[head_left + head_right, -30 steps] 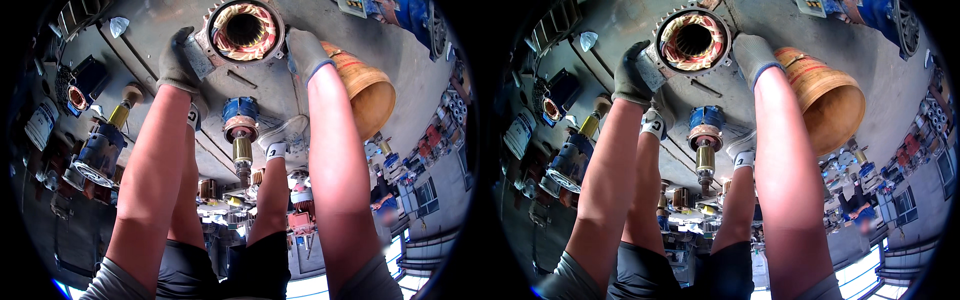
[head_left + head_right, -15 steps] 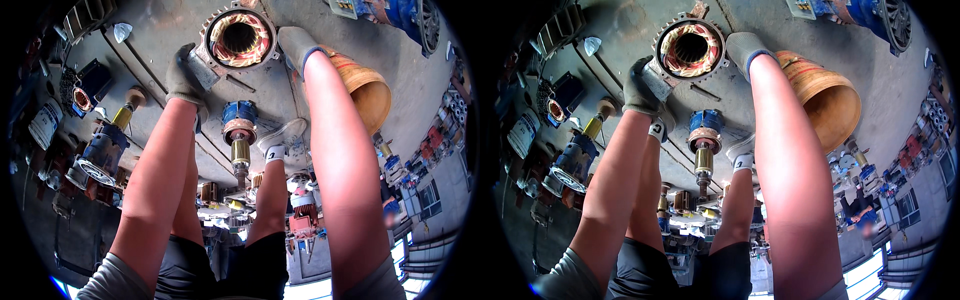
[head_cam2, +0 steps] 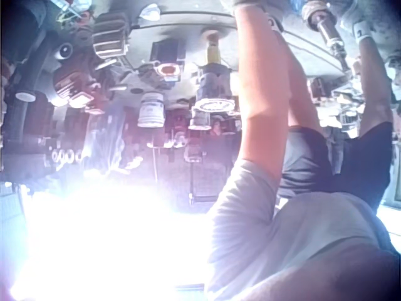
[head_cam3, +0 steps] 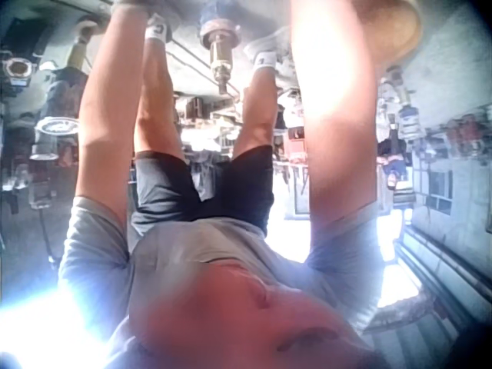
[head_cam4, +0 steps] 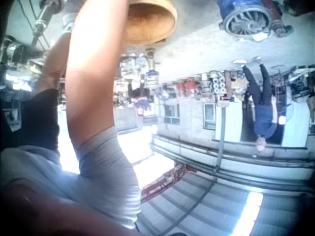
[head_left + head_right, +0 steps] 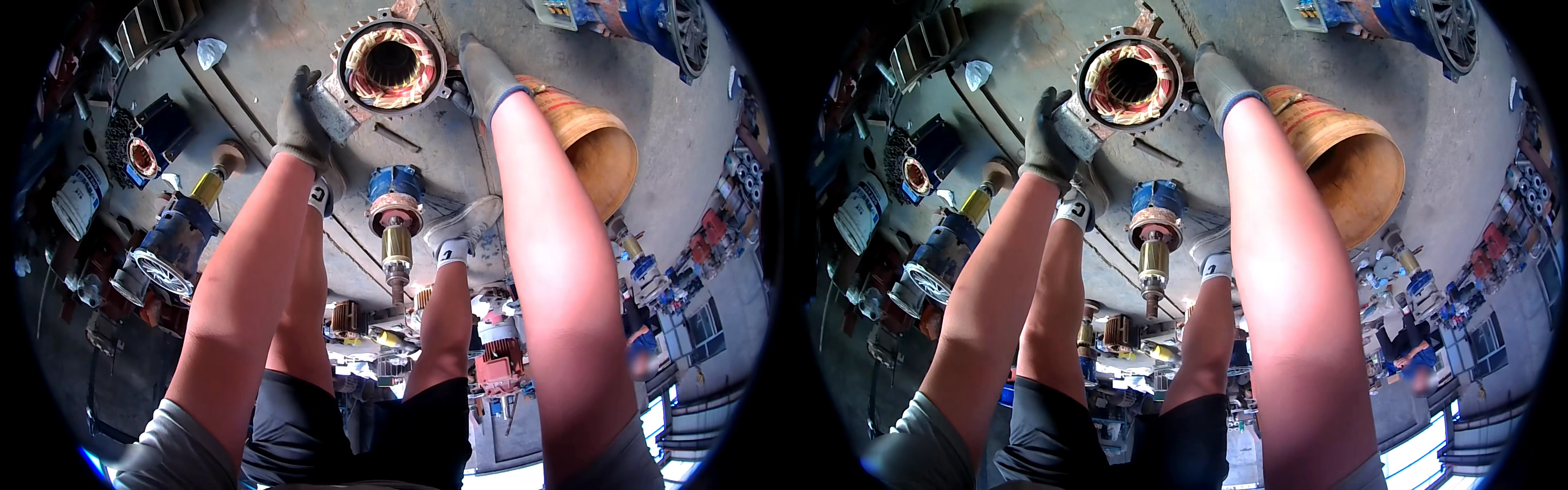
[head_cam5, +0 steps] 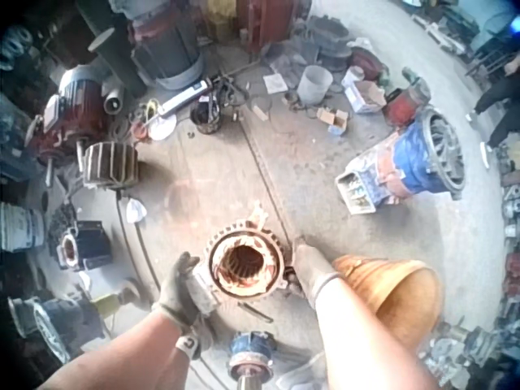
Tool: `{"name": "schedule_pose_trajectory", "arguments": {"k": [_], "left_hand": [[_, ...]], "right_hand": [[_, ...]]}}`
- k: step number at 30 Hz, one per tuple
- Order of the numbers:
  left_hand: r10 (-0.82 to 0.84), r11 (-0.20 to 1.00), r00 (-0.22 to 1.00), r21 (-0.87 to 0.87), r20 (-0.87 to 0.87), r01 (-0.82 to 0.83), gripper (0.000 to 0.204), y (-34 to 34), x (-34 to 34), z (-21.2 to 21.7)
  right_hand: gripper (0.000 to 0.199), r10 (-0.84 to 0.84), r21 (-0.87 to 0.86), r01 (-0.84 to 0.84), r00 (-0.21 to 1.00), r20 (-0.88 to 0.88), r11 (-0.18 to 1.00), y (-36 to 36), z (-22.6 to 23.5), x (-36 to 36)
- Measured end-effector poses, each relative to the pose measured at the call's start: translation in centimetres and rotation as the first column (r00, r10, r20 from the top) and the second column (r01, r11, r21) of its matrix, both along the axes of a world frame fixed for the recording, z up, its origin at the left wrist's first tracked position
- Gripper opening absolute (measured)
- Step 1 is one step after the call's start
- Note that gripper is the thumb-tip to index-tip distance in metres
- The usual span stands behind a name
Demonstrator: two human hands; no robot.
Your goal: The person assembles electric motors in a workshop. They pick up a motor housing, insert a stator, and attach a fan cover, repeating this process for multiple units.
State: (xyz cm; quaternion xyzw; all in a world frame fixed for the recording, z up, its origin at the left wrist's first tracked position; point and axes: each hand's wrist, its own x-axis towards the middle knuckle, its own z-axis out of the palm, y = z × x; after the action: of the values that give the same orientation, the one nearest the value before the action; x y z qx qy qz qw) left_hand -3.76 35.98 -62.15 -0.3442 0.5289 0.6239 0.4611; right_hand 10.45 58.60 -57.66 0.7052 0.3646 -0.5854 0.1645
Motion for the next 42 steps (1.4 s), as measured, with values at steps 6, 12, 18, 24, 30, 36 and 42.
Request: {"name": "schedule_pose_trajectory", "arguments": {"k": [6, 12, 18, 24, 30, 36, 42], "left_hand": [[-0.027, 0.964, 0.994, -0.264, -0.105, -0.002, 0.071, -1.8, 1.9, 8.6], [-0.447, 0.822, 0.89, -0.354, 0.087, 0.447, 0.042, -10.1, 14.3, 16.5], [-0.812, 0.441, 0.559, -0.448, 0.17, 0.778, 0.044, -13.0, 18.2, 15.7], [-0.939, 0.201, 0.297, -0.424, 0.172, 0.883, 0.061, -11.3, 19.7, 13.4], [-0.695, 0.583, 0.692, -0.411, 0.195, 0.701, 0.09, -9.1, 20.2, 14.0], [-0.675, 0.583, 0.698, -0.407, 0.239, 0.703, 0.104, -7.0, 20.6, 13.7], [-0.71, -0.47, -0.664, -0.545, -0.233, 0.694, 0.073, -15.0, 15.7, -0.9]], "right_hand": [[0.056, -0.549, 0.034, 0.573, 0.799, -0.247, 0.819, -8.2, 4.4, 4.8], [0.047, 0.191, 0.326, -0.085, 0.932, -0.309, 0.942, -30.7, 2.7, 22.9], [0.043, -0.588, -0.152, 0.597, 0.802, 0.105, 0.788, -30.6, 5.1, 26.9], [0.042, -0.469, -0.265, 0.533, 0.841, 0.269, 0.804, -29.7, -1.8, 31.5], [0.054, -0.042, -0.118, 0.057, 0.992, 0.121, 0.991, -30.8, -11.4, 30.5], [0.072, -0.157, -0.085, 0.158, 0.987, 0.013, 0.984, -32.2, -17.5, 28.6], [0.099, -0.986, -0.739, 0.673, 0.094, 0.135, -0.037, -31.9, -14.5, 27.7]]}}
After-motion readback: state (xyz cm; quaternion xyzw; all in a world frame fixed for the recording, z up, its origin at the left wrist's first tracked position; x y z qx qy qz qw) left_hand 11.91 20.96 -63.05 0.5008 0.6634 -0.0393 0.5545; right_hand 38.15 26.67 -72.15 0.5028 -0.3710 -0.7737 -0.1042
